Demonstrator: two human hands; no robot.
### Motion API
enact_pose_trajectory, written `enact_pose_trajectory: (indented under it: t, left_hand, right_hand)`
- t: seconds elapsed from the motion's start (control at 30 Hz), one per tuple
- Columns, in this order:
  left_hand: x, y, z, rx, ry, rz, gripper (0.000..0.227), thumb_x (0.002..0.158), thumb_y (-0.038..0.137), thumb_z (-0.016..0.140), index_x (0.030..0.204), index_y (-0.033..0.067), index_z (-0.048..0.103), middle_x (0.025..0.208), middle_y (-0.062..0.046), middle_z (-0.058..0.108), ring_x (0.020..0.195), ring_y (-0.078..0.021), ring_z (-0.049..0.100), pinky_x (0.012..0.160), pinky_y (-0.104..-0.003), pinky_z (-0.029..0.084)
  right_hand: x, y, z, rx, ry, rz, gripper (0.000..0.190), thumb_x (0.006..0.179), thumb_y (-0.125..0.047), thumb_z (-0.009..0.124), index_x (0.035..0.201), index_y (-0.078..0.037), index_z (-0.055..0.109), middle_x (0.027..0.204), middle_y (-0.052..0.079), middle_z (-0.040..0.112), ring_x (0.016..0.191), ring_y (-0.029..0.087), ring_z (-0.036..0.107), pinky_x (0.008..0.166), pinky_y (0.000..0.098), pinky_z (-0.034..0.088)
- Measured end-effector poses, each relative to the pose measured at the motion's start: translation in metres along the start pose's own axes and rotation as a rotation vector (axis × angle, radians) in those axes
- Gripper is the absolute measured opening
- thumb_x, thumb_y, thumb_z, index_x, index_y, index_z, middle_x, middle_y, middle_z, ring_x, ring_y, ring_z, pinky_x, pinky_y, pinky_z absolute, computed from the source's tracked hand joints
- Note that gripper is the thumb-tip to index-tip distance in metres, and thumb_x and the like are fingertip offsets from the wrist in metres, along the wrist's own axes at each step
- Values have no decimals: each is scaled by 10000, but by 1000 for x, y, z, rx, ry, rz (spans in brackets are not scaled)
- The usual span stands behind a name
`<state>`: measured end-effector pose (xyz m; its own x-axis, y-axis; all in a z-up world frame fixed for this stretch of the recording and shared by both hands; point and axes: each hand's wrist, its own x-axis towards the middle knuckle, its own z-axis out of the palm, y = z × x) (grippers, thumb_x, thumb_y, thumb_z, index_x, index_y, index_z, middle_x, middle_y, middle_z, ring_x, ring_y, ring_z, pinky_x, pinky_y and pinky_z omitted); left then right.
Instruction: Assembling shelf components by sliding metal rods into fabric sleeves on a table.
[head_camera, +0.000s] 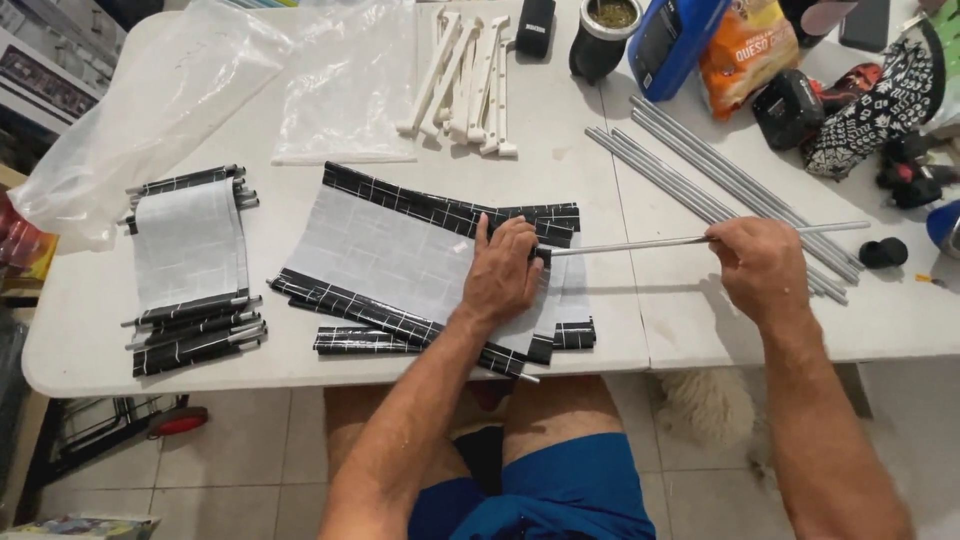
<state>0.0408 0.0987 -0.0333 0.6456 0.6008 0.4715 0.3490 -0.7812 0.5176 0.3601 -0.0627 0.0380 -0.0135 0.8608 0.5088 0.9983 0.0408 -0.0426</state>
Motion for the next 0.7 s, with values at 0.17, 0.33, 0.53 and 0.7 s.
enact_pose_trajectory:
  t: [0.17,0.33,0.53,0.7]
  left_hand:
    - [0,-26,22,106,90,89,214,1073,301,460,1083,134,593,1124,-85,672,1244,-274,613,1236,-662,103]
    - [12,-22,17,206,33,134,210,1090,355,574,1099,166,667,1053,-66,671,1180,-263,649,1211,-671,125]
    - [32,7,-26,302,-130,176,142,1063,327,688,1071,186,702,958,-36,700,1111,-239,714,1253,-616,186]
    - [48,35,-31,341,-183,278,181,1063,381,634,1078,207,683,879,3,695,1005,-166,737,1186,-486,335]
  right_hand:
    - [-5,11,-7,-46,-86,10,87,972,-127,768,1052,-158,782,963,71,764,878,308,714,782,455,535]
    - [0,-7,-63,167,-278,117,136,1003,-84,690,1116,-71,764,946,234,731,926,468,686,796,557,537]
    - [5,-20,-80,168,-219,114,154,979,-147,787,1129,-183,775,923,64,743,914,335,718,856,430,563]
    - [16,-56,-69,383,-306,179,135,975,-144,731,1098,-196,711,837,38,755,868,322,735,808,438,566]
